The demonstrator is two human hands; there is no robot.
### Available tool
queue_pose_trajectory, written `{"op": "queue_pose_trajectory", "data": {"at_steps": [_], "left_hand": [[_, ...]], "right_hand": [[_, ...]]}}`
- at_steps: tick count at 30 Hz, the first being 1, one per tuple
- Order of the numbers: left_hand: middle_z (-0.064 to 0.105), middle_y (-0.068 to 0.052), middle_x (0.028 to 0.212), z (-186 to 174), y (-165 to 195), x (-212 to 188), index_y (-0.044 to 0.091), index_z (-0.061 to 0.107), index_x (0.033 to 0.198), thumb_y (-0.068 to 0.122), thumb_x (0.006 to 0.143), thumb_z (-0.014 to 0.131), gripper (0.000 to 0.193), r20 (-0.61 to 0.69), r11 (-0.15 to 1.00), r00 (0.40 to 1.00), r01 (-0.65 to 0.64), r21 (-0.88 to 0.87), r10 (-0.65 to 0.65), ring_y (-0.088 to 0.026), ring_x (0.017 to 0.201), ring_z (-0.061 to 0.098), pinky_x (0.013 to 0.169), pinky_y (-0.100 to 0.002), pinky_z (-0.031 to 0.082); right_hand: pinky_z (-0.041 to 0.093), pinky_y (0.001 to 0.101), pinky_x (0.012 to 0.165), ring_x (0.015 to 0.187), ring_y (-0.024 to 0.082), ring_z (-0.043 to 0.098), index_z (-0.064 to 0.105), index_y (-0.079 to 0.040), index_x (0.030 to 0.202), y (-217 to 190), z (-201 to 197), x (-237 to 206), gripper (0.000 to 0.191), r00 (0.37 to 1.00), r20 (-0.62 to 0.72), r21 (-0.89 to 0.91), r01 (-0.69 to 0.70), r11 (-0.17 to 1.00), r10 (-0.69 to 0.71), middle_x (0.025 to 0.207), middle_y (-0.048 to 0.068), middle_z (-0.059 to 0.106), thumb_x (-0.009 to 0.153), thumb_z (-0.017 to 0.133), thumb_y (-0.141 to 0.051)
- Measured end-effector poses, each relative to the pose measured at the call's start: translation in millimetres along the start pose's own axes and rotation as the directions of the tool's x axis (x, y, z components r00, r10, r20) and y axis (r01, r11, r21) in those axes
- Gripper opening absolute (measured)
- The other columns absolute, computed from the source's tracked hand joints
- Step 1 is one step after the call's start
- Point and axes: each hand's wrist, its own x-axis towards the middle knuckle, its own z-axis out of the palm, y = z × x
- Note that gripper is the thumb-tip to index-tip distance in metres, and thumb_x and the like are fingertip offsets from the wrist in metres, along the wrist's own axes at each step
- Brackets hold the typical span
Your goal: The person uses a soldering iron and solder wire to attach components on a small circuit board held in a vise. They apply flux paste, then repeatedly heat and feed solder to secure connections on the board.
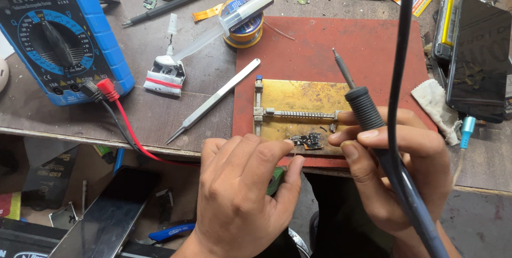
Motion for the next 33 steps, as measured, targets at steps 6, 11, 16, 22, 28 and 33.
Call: {"op": "queue_pose_trajectory", "data": {"at_steps": [6,11,16,22,28,33], "left_hand": [[0.062,-0.003,0.085,-0.1,-1.2,-4.8,0.009,0.068,0.089,0.009,0.083,0.082,0.016,0.001,0.999,1.000,-0.020,-0.045,0.020,-0.020,0.075,0.061,0.072,-0.036,0.042],[0.064,-0.002,0.082,1.6,-6.3,-6.1,0.009,0.068,0.087,0.008,0.084,0.083,0.015,-0.009,0.998,0.998,-0.058,-0.038,0.057,-0.020,0.072,0.059,0.071,-0.037,0.041],[0.065,-0.001,0.082,3.6,-9.1,-6.6,0.010,0.067,0.085,0.009,0.084,0.084,0.017,0.011,0.996,0.997,-0.073,-0.044,0.074,-0.021,0.073,0.059,0.073,-0.038,0.041],[0.063,-0.002,0.080,5.4,-7.6,-7.1,0.011,0.067,0.083,0.010,0.082,0.084,0.017,0.022,0.997,0.999,-0.046,-0.056,0.047,-0.022,0.074,0.058,0.073,-0.039,0.040],[0.060,-0.002,0.078,5.6,-7.0,-7.0,0.010,0.066,0.082,0.009,0.082,0.083,0.018,0.033,0.999,0.999,-0.022,-0.046,0.024,-0.023,0.074,0.057,0.073,-0.039,0.041],[0.059,-0.002,0.078,5.5,-6.7,-6.8,0.011,0.066,0.083,0.009,0.082,0.083,0.018,0.039,0.999,0.999,-0.030,-0.045,0.032,-0.022,0.074,0.057,0.073,-0.039,0.040]], "right_hand": [[0.065,0.0264,0.078,0.098,0.021,0.075,0.045,-0.004,0.122,1.9,-1.4,-2.8,0.036,0.999,-0.025,-0.001,-0.040,0.999,0.040,0.122,0.025,0.063,0.096,0.066,0.008],[0.066,0.0269,0.082,0.100,0.020,0.075,0.046,-0.005,0.122,1.9,-0.3,-3.7,0.035,0.998,-0.023,0.040,-0.049,0.998,0.050,0.122,0.024,0.063,0.096,0.066,0.007],[0.066,0.0285,0.084,0.098,0.020,0.074,0.046,-0.004,0.121,1.8,-0.3,-3.3,0.034,0.999,-0.012,0.028,-0.040,0.999,0.041,0.121,0.024,0.064,0.096,0.066,0.007],[0.065,0.0304,0.085,0.095,0.020,0.075,0.056,-0.003,0.121,-0.6,-4.1,-4.5,0.019,1.000,-0.021,0.016,-0.010,1.000,0.010,0.121,0.022,0.066,0.104,0.064,0.002],[0.064,0.0311,0.086,0.093,0.022,0.075,0.058,0.001,0.132,0.2,-21.8,-9.4,0.033,0.996,-0.052,0.103,-0.072,0.992,0.078,0.114,0.021,0.069,0.104,0.067,-0.013],[0.060,0.0266,0.086,0.092,0.020,0.075,0.065,0.005,0.122,2.5,-33.5,-18.4,0.039,0.994,-0.008,-0.009,-0.106,0.994,0.106,0.103,0.020,0.073,0.098,0.071,-0.025]]}}
